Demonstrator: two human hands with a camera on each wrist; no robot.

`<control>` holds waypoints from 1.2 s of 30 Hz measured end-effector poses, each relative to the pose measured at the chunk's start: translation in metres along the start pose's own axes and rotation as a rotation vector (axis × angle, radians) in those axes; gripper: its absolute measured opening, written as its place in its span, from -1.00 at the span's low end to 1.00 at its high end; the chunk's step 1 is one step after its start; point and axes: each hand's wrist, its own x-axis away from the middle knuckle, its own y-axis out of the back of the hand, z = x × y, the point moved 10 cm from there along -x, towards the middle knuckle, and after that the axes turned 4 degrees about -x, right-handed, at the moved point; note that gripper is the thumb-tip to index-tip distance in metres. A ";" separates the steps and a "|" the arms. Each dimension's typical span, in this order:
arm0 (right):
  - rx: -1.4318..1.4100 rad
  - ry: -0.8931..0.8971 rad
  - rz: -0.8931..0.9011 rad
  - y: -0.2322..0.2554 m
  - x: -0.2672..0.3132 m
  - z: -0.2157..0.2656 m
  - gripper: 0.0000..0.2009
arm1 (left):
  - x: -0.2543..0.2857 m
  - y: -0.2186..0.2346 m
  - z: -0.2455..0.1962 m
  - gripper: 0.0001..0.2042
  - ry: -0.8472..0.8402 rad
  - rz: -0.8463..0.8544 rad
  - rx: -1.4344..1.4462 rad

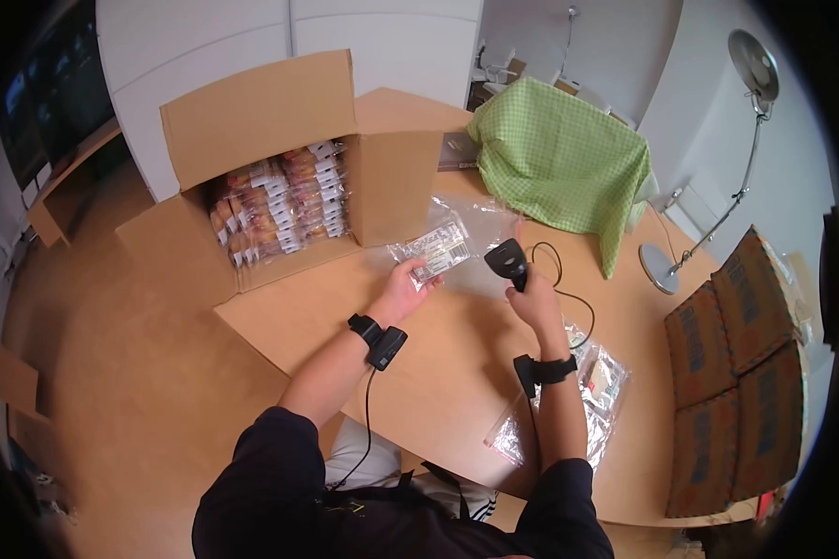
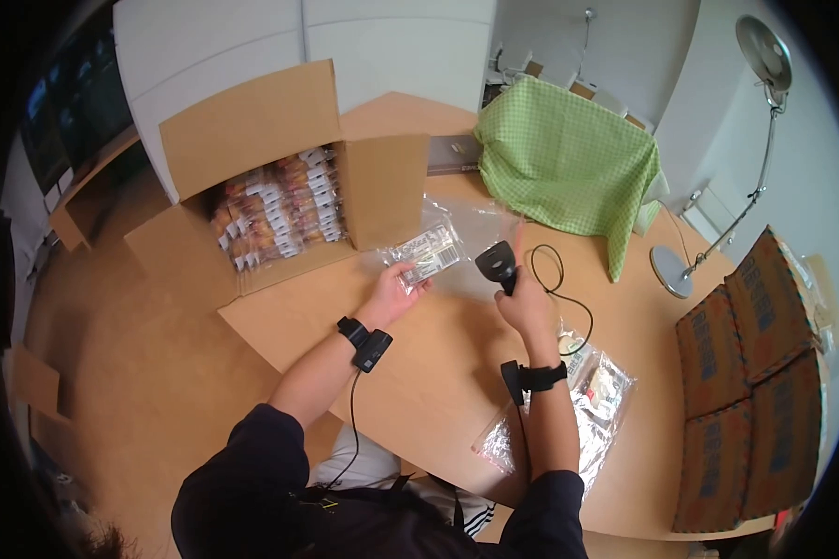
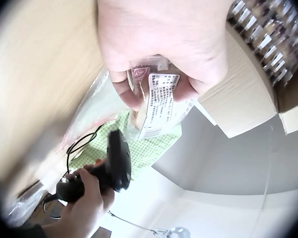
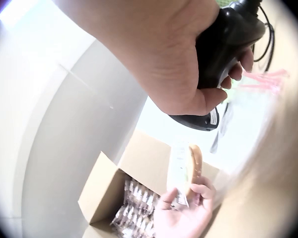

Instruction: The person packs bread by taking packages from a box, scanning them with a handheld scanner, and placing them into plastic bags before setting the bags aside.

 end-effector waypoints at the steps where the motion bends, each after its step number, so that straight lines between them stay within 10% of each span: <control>1: -0.067 -0.015 0.007 0.006 -0.001 -0.001 -0.57 | 0.000 0.000 0.000 -0.69 -0.008 0.002 0.004; 11: -0.205 -0.001 0.233 0.003 0.018 0.020 -0.73 | -0.003 0.001 0.003 -0.66 -0.024 0.015 -0.058; 36: -0.223 0.067 0.102 0.009 0.008 0.016 -0.58 | -0.011 0.012 0.005 -0.74 0.024 0.059 0.029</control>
